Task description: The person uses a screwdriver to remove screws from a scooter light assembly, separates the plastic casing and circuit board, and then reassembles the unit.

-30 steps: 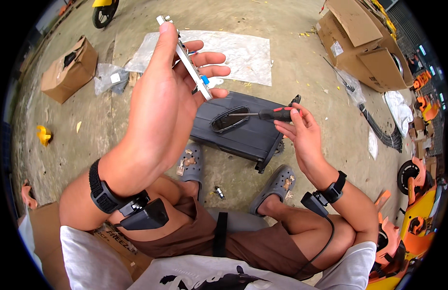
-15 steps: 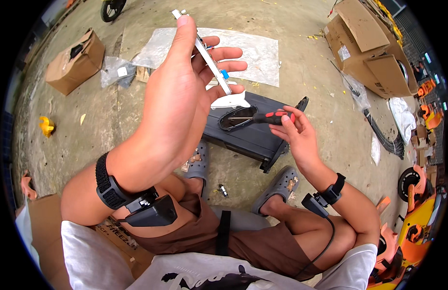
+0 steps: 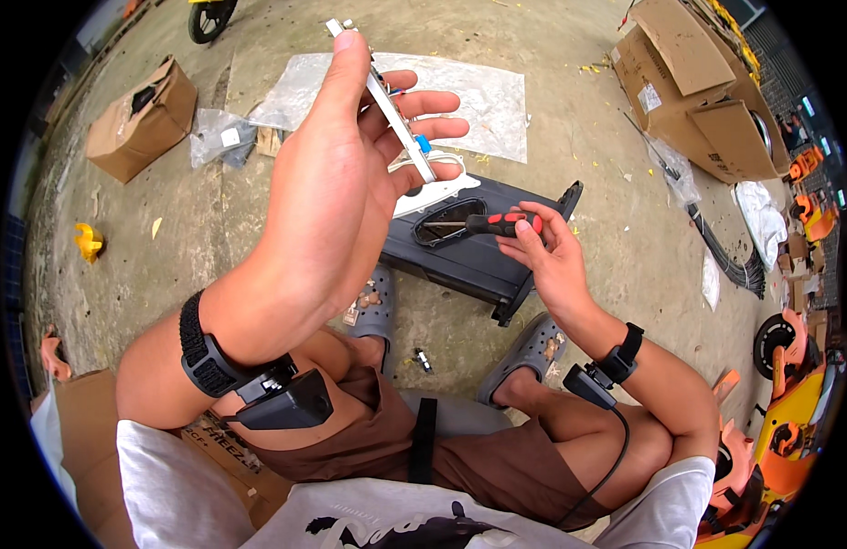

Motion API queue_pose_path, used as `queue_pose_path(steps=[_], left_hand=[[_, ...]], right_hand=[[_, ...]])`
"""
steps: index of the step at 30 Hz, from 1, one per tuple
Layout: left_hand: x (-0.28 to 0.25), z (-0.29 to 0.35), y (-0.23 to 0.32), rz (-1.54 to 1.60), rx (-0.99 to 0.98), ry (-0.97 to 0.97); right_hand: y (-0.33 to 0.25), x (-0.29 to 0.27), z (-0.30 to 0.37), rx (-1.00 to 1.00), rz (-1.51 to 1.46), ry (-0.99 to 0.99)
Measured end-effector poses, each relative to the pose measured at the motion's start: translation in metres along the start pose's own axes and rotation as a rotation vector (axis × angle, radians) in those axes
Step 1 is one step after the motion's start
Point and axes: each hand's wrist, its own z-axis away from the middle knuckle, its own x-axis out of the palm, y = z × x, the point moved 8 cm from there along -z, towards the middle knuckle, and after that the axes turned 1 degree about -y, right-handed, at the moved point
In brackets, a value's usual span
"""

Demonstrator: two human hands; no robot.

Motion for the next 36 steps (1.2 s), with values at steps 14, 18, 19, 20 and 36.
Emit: queue_pose_path(steps=[14,18,19,20,36], left_hand=[[0.003,0.0,-0.003,-0.002,-0.028,-0.028],[0.002,0.0,-0.004,-0.004,-0.035,-0.031],[0.002,0.0,-0.004,-0.004,-0.035,-0.029],[0.002,0.0,-0.003,-0.005,-0.033,-0.027],[-0.014,-0.003,-0.006,-0.037,-0.067,0.128]], right_hand=[[0.007,-0.001,-0.002,0.015,-0.023,0.007],[0.01,-0.001,-0.002,0.033,-0.02,0.014],[0.01,-0.001,-0.002,0.032,-0.022,0.015],[0.009,-0.001,-0.002,0.028,-0.026,0.017],[-0.047,-0.034,0.006,-0.041,-0.104,0.187]])
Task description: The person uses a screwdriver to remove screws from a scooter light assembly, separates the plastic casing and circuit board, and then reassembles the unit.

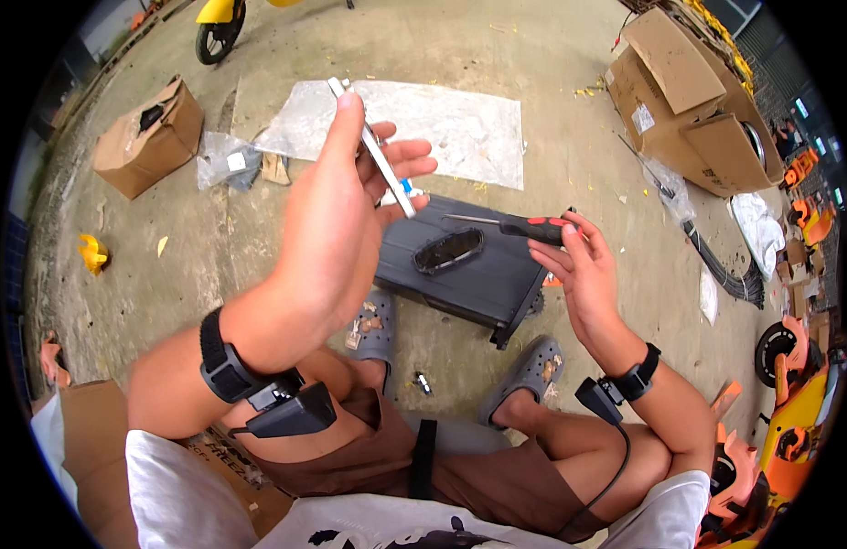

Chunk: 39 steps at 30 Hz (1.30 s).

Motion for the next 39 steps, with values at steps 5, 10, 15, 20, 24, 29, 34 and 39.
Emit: queue_pose_path(steps=[5,10,15,20,24,29,34,39], left_hand=[[0.0,-0.002,-0.005,0.079,-0.032,0.031],[0.01,-0.005,-0.013,0.096,-0.107,-0.069],[0.025,-0.006,-0.019,0.135,-0.176,-0.149],[0.048,-0.006,-0.027,0.224,-0.258,-0.339],[0.065,0.001,-0.029,0.297,-0.332,-0.439],[0.072,0.001,-0.03,0.402,-0.373,-0.492],[0.066,0.002,-0.027,0.38,-0.359,-0.433],[0.054,-0.004,-0.024,0.383,-0.321,-0.299]], right_hand=[[-0.044,-0.016,0.008,-0.145,-0.124,0.03],[-0.097,-0.019,0.029,-0.342,-0.157,0.013],[-0.132,-0.018,0.053,-0.493,-0.19,-0.034],[-0.145,-0.01,0.074,-0.553,-0.155,-0.1],[-0.144,-0.009,0.082,-0.589,-0.149,-0.154],[-0.141,-0.008,0.084,-0.578,-0.169,-0.198],[-0.136,-0.005,0.086,-0.594,-0.126,-0.242],[-0.135,0.003,0.091,-0.622,-0.06,-0.285]])
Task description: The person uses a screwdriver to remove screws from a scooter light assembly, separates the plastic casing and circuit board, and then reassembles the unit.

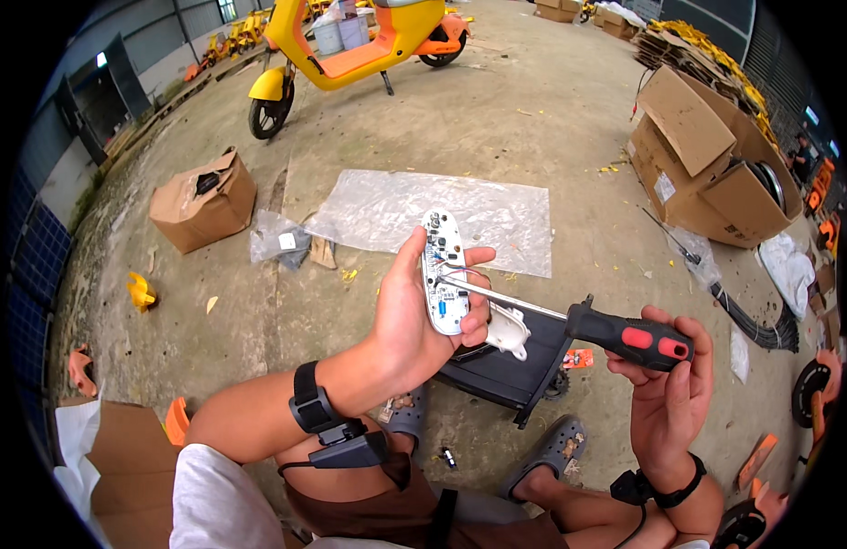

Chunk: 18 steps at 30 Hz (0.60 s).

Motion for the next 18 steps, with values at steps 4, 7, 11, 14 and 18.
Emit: queue_pose_path(steps=[4,7,11,14,18], left_hand=[[-0.01,0.002,0.009,-0.007,0.084,0.034],[-0.014,0.005,0.014,0.002,0.097,0.062],[-0.017,0.005,0.016,-0.016,0.114,0.079],[-0.019,0.005,0.016,-0.011,0.104,0.095],[-0.019,0.007,0.016,-0.016,0.091,0.105]], right_hand=[[0.002,0.008,-0.001,0.003,-0.011,-0.045],[0.002,0.012,-0.002,0.014,-0.027,-0.041],[0.004,0.015,-0.002,0.021,-0.032,-0.023],[0.005,0.017,-0.001,0.011,-0.004,-0.037],[0.006,0.019,0.001,-0.032,0.055,-0.117]])
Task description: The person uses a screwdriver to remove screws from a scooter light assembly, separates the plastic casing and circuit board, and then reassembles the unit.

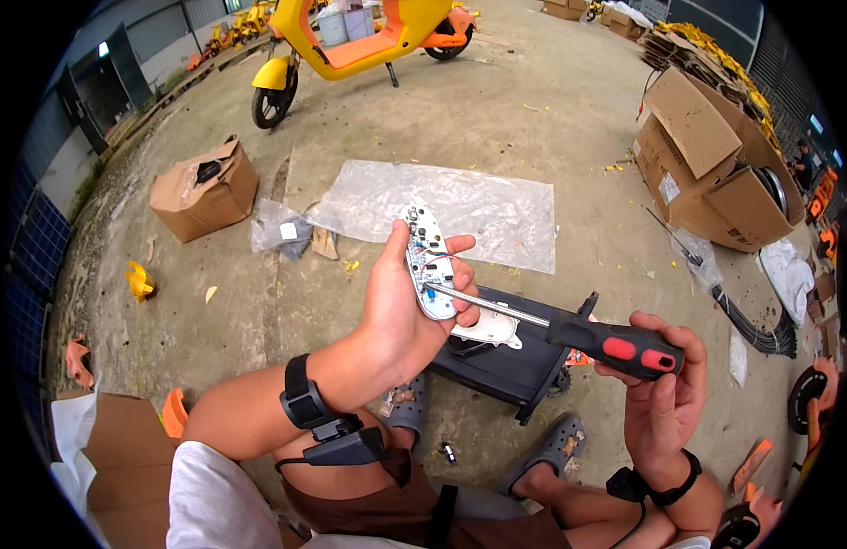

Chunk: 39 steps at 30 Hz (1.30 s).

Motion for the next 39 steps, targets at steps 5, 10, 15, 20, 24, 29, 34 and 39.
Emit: queue_pose_path(steps=[5,10,15,20,24,29,34,39], left_hand=[[-0.0001,0.0003,0.0001,0.001,-0.006,0.004],[0.0007,0.001,0.001,0.009,-0.005,0.002],[0.0007,0.0009,-0.0002,0.003,-0.008,0.008],[-0.0005,0.0002,-0.0007,0.03,-0.021,-0.026],[0.0005,0.0003,-0.0013,0.025,-0.022,-0.015],[-0.0002,0.001,-0.0008,0.009,-0.007,-0.017],[-0.001,0.0012,0.0002,0.001,-0.006,-0.009],[-0.0009,0.0015,-0.0006,0.006,-0.015,0.01]], right_hand=[[-0.0002,0.0003,0.0016,0.001,0.018,-0.008],[0.0016,-0.0037,0.0047,-0.003,0.068,0.018],[0.0025,-0.0066,0.0058,-0.01,0.102,0.023],[0.0025,-0.0059,0.0058,-0.007,0.103,0.013],[0.0032,-0.0059,0.007,-0.002,0.107,0.012],[0.0029,-0.0073,0.0075,0.001,0.129,0.004],[0.0021,-0.0054,0.0062,0.003,0.111,-0.005],[0.0013,-0.0056,0.006,-0.014,0.119,-0.013]])
